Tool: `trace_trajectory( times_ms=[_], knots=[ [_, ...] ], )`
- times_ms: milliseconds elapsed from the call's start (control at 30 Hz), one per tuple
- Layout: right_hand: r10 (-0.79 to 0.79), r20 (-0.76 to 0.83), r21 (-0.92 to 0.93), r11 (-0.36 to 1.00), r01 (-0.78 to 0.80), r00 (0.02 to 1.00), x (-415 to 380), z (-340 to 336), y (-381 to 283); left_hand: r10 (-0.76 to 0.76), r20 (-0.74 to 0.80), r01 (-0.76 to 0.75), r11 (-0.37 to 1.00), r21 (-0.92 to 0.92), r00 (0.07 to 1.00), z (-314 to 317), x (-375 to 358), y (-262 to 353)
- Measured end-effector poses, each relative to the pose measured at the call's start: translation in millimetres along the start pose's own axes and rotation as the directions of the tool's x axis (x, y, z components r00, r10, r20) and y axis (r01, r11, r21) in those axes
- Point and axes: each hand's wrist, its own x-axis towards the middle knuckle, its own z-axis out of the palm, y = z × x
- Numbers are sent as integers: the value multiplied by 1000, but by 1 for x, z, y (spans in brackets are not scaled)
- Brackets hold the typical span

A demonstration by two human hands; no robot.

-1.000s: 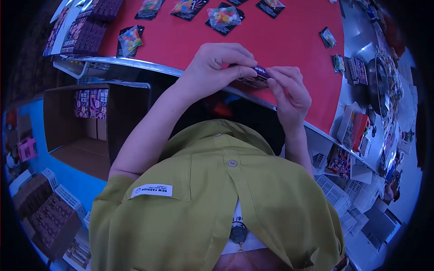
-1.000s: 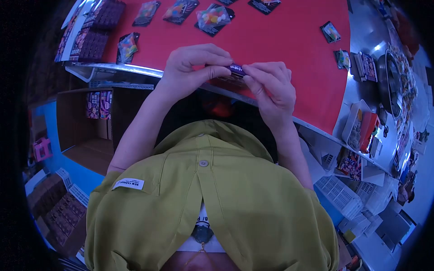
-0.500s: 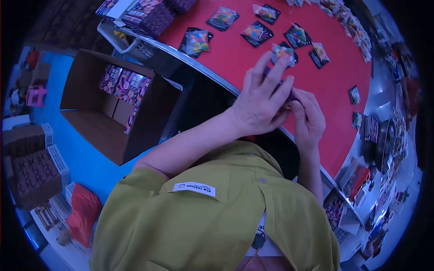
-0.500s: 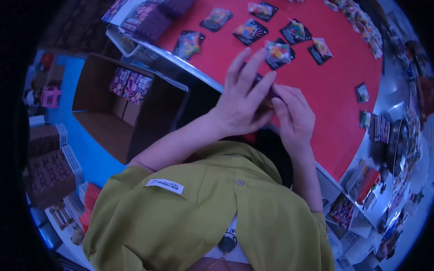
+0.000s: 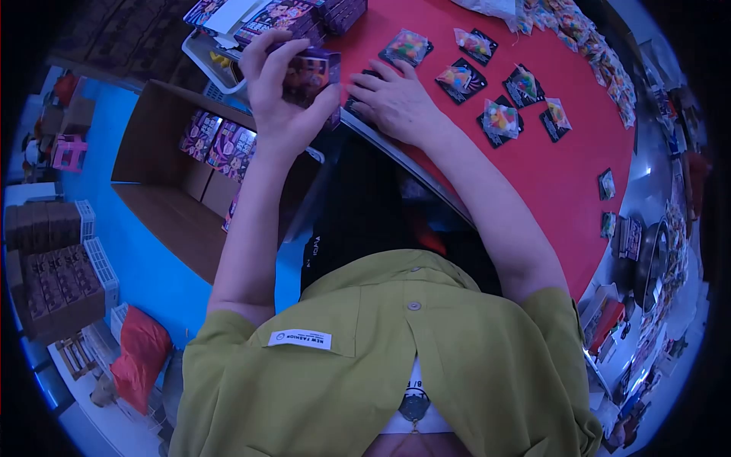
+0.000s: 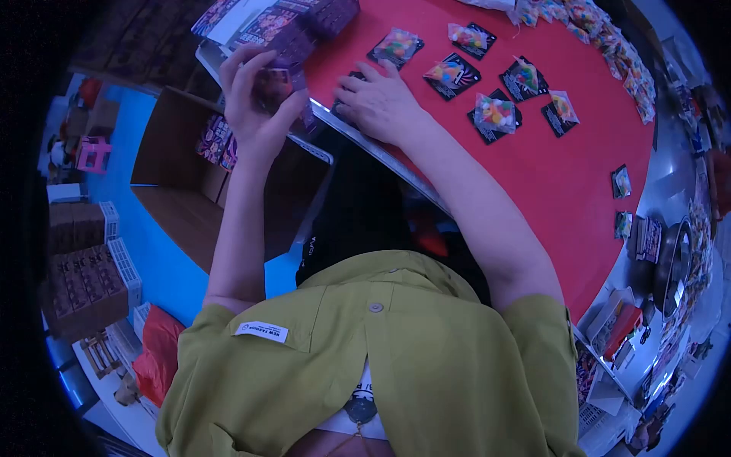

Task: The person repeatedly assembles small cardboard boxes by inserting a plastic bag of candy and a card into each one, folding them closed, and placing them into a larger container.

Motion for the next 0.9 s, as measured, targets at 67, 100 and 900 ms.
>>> trace_trajectory(
  times_ms=[67, 100, 900],
  knots=[
    [12, 18, -23, 1000, -11, 1000, -34, -12, 1, 32, 10, -31, 999, -18, 999, 19, 3, -17],
    [22, 18, -52, 998, -21, 1000, -51, -20, 3, 91, 60, -89, 996, -29, 994, 29, 7, -24],
    [819, -517, 39, 314, -949, 250, -393, -114, 102, 60, 611, -68, 998, -10, 789, 96, 14, -68]
  ],
)
